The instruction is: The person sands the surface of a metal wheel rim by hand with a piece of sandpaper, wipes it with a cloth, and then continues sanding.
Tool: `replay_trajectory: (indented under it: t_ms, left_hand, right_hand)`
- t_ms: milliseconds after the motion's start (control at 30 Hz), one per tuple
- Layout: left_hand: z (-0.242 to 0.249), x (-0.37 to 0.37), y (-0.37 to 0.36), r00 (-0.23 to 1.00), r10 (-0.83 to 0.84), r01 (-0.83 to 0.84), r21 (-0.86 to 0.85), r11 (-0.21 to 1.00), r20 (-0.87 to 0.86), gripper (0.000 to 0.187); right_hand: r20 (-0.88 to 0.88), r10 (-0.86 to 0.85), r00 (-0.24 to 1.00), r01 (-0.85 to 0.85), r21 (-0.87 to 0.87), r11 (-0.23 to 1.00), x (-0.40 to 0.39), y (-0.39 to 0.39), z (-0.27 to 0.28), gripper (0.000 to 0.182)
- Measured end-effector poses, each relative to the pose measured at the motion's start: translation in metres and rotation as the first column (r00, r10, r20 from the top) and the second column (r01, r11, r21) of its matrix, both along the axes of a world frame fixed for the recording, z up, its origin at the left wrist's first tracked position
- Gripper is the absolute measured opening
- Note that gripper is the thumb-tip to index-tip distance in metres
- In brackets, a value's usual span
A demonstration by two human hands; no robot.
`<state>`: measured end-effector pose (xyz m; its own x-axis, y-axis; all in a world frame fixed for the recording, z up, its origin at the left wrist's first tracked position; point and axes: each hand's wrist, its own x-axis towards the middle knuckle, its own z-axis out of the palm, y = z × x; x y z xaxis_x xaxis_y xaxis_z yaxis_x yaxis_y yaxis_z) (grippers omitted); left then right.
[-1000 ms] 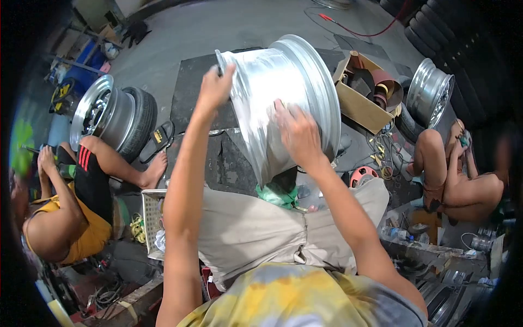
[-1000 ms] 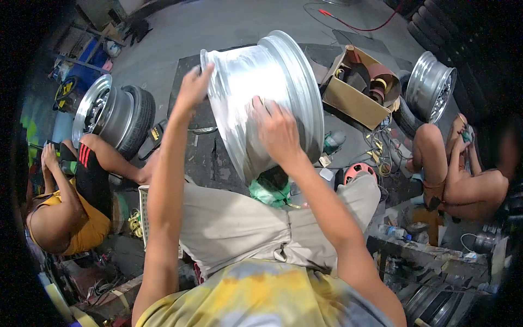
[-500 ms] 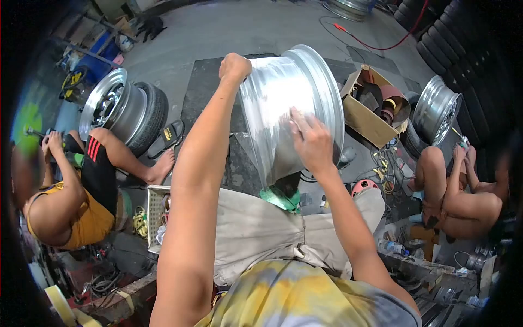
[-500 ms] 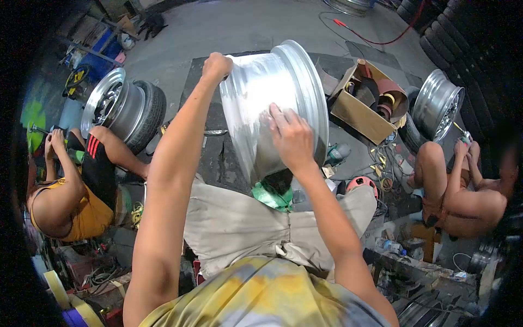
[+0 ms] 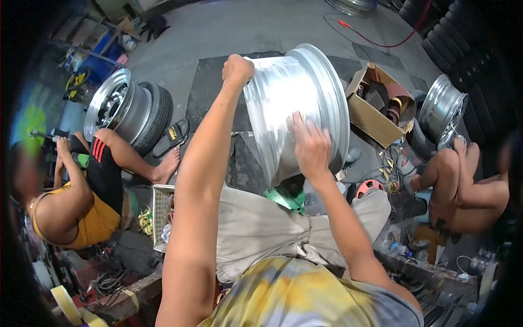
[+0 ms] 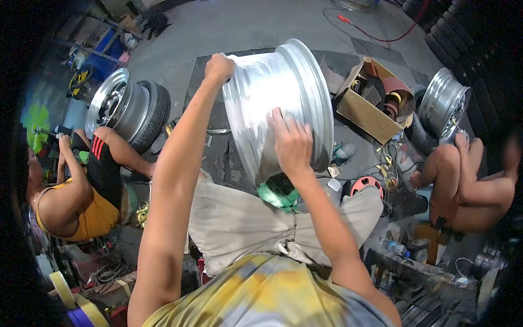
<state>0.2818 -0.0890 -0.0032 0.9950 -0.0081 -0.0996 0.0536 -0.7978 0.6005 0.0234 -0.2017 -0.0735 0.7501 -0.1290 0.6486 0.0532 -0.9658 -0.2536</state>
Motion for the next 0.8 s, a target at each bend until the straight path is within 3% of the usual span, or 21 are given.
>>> replay_trajectory:
  t_ms: [67, 133, 267, 367, 500, 667, 733, 767, 800]
  left_hand:
    - [-0.004, -0.004, -0.001, 0.995, -0.02, 0.017, 0.035, 0.999, 0.099, 0.034]
    - [-0.001, -0.009, -0.004, 0.998, -0.014, 0.013, 0.012, 1.0, 0.064, 0.034]
    - [0.003, -0.01, 0.0, 0.999, 0.0, 0.001, -0.007, 1.0, 0.033, 0.032]
    - [-0.012, -0.002, -0.004, 0.987, 0.048, -0.051, 0.014, 0.999, 0.155, 0.031]
    - [0.005, -0.014, -0.001, 1.0, -0.007, 0.007, 0.013, 1.0, 0.008, 0.039]
    - [-0.002, -0.006, 0.002, 0.997, 0.026, -0.024, -0.02, 1.0, 0.075, 0.04]
    - [-0.003, -0.015, 0.002, 0.992, -0.038, 0.038, 0.005, 0.999, 0.117, 0.04]
    - [0.005, -0.019, 0.001, 0.999, -0.037, 0.038, -0.026, 0.999, 0.009, 0.042]
    - [0.005, -0.018, -0.002, 0.999, -0.038, 0.038, -0.028, 0.999, 0.012, 0.042]
  right_hand:
    - [-0.126, -0.018, 0.992, 0.024, 0.045, 0.999, -0.008, -0.001, -0.007, 0.039]
    - [0.025, -0.003, 1.0, 0.004, -0.044, 0.999, 0.018, -0.007, 0.005, 0.036]
    - [0.048, -0.019, 0.999, 0.021, -0.038, 0.999, 0.032, -0.005, 0.011, 0.038]
    - [-0.164, -0.02, 0.986, 0.035, 0.09, 0.995, -0.014, 0.004, -0.003, 0.044]
    - [-0.073, -0.008, 0.997, 0.007, -0.017, 1.0, 0.03, -0.006, 0.019, 0.047]
    - [-0.039, 0.006, 0.999, -0.005, 0.032, 0.999, 0.008, -0.002, 0.0, 0.048]
    - [-0.086, 0.021, 0.996, -0.016, 0.054, 0.998, -0.003, -0.002, 0.0, 0.048]
    - [-0.09, 0.022, 0.996, -0.016, 0.061, 0.998, 0.009, -0.007, 0.003, 0.049]
    - [-0.088, 0.021, 0.996, -0.016, 0.059, 0.998, 0.022, -0.01, 0.009, 0.049]
